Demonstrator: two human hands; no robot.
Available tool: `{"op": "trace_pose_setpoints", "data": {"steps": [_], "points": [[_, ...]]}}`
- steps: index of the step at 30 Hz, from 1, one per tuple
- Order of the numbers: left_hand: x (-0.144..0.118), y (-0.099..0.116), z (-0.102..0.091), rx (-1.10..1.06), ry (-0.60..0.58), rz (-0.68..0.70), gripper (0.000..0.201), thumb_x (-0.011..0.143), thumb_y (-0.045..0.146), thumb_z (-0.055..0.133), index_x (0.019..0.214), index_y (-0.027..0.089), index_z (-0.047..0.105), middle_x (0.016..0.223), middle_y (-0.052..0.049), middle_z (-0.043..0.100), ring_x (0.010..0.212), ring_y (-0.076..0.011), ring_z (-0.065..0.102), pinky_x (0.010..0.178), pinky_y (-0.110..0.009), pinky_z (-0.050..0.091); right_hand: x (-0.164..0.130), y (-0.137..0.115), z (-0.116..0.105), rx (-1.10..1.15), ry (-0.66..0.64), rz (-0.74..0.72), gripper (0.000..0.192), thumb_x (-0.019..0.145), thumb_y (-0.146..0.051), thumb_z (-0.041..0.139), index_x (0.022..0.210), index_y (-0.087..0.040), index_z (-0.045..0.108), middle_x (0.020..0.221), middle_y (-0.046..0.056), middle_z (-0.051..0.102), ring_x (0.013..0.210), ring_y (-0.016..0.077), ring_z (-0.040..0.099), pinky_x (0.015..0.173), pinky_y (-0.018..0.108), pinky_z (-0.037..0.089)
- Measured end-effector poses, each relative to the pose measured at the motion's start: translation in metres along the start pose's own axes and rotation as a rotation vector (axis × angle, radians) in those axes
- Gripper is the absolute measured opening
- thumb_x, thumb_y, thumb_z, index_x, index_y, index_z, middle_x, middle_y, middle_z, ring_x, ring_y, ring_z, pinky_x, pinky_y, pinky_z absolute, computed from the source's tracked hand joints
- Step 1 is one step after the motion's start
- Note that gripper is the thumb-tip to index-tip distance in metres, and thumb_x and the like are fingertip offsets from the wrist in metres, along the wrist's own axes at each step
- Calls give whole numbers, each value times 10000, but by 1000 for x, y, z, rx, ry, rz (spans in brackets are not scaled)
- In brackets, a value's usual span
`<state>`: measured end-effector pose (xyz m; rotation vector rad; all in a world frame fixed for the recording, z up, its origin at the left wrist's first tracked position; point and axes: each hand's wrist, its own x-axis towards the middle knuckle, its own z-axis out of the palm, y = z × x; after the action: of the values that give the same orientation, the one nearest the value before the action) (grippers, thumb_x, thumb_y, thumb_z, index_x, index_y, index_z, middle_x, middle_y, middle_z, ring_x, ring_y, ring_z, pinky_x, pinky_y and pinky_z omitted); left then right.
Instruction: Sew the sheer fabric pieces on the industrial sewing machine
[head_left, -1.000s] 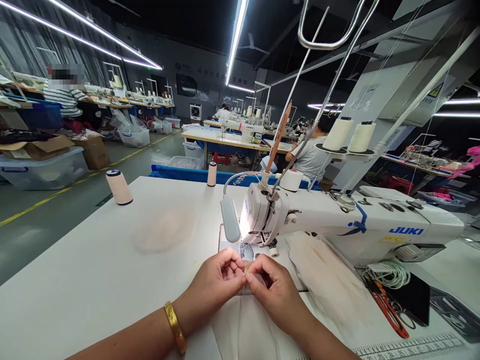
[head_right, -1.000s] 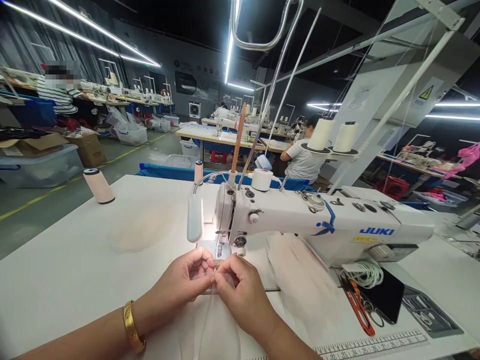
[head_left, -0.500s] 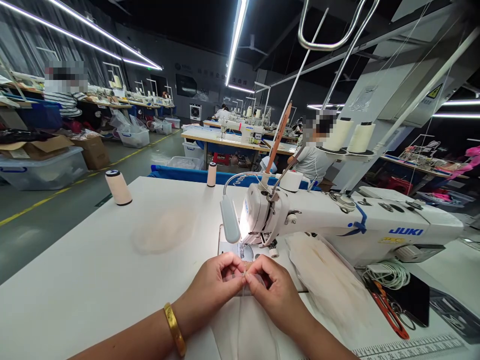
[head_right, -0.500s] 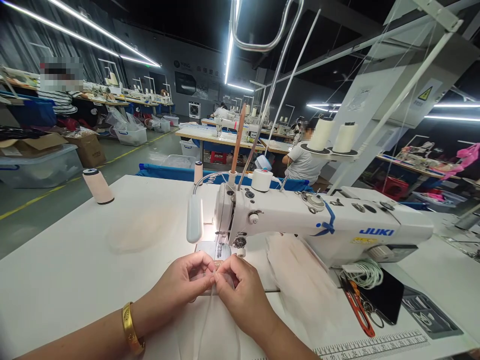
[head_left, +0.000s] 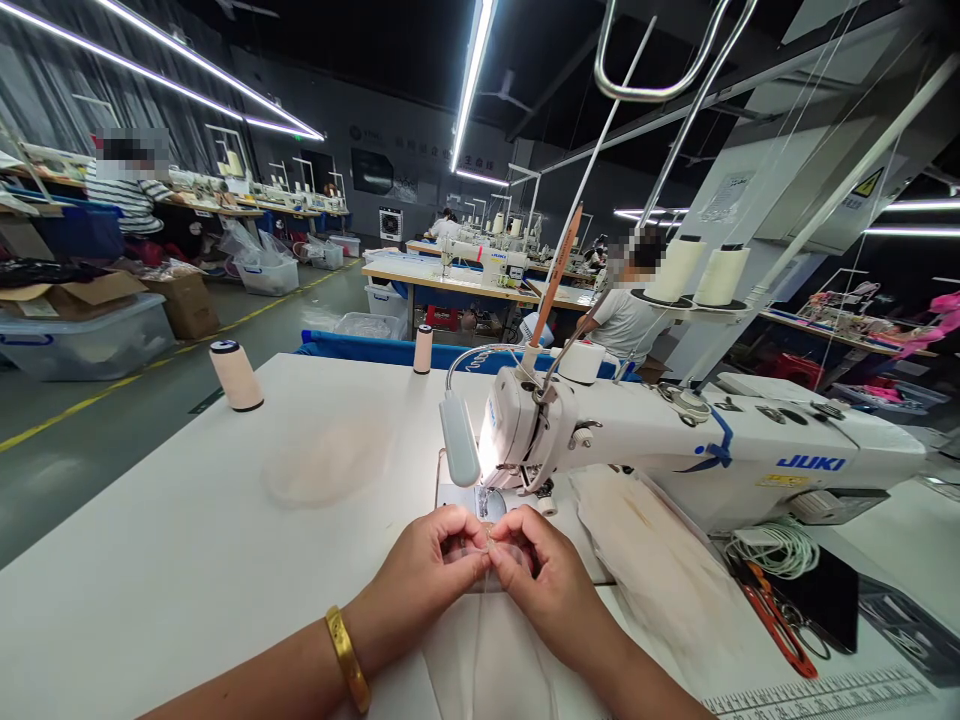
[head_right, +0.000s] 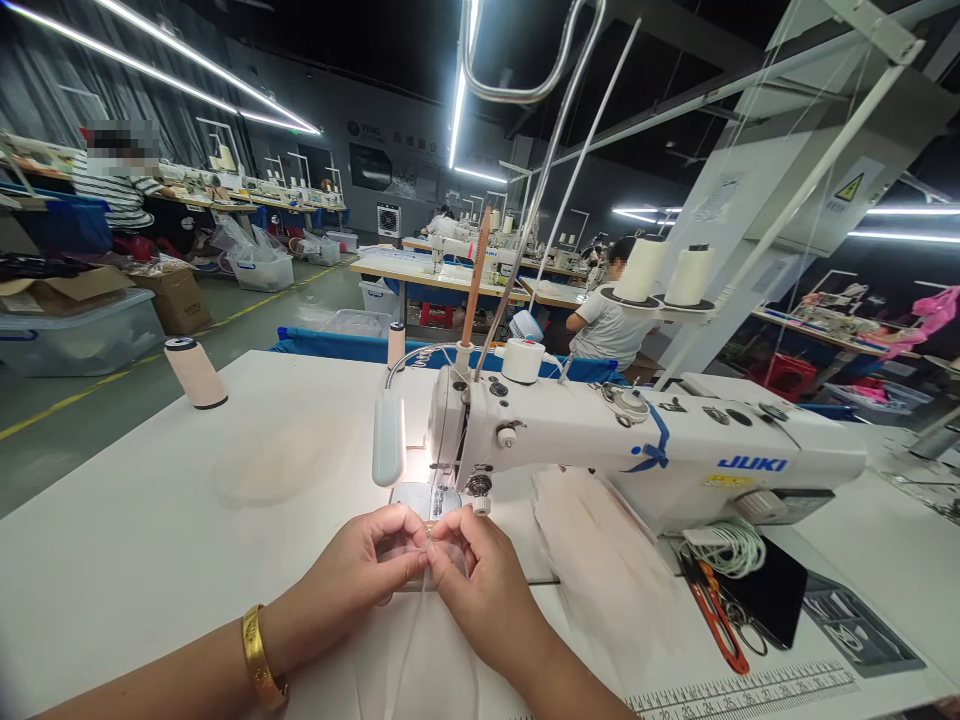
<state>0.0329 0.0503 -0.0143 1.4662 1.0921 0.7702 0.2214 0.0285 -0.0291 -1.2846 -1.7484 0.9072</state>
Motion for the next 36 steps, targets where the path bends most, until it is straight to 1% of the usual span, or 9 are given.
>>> {"op": "trace_pose_setpoints", "data": {"steps": [3,10,13,17,19,23,26,28,36], "points": [[0,-1,-1,15,5,14,253,767,453,682,795,201,668,833,-17,647,788,-205,552,708,-306,423,1,0,-1,-19,-11,-36,219,1005,-425,567,1030,-251,697,934,11,633,766,180,515,678,291,397],[0,3,-1,66,26,15,264,762,471,658,774,207,657,887,-37,671,853,-239,588,772,-339,451,0,4,1,-68,21,-68,205,998,-393,557,878,-235,612,839,0,579,752,182,491,670,295,367],[-1,5,-1,96,19,24,223,741,432,647,766,212,620,903,-28,655,876,-237,573,775,-331,442,0,4,1,30,-6,5,243,994,-446,570,880,-233,590,829,-7,571,733,176,475,659,292,363],[-1,7,-3,101,-54,19,176,711,379,616,756,224,547,793,17,558,789,-203,493,693,-306,379,3,7,-1,254,-58,86,290,985,-509,606,911,-229,583,841,-10,578,764,177,509,695,290,401],[-1,8,-3,79,-75,1,199,706,376,622,826,225,574,794,26,556,786,-199,482,689,-303,372,4,7,-2,323,-67,95,305,988,-521,623,914,-229,582,863,-7,589,806,182,540,730,292,421],[-2,8,-3,16,-87,-33,363,742,445,662,1025,218,645,834,27,558,806,-199,476,706,-301,374,5,5,-2,379,-96,100,338,989,-548,648,902,-228,582,860,-8,603,839,189,582,768,295,446],[0,7,-3,-13,-99,-48,348,748,493,679,941,206,643,754,46,478,744,-176,424,674,-290,340,5,2,-1,370,-97,97,355,989,-568,650,906,-228,589,885,2,635,840,190,586,761,295,451],[1,7,-3,-3,-89,-41,319,749,491,683,873,203,626,731,49,461,732,-170,408,665,-287,326,5,2,-1,348,-92,87,359,997,-575,638,914,-228,595,901,8,649,828,187,576,749,295,445],[1,8,-2,-51,-77,-29,335,728,495,721,780,209,553,762,34,527,755,-173,450,669,-280,344,5,5,0,275,-73,81,323,994,-536,620,907,-226,596,866,-3,593,788,177,516,712,293,405]]}}
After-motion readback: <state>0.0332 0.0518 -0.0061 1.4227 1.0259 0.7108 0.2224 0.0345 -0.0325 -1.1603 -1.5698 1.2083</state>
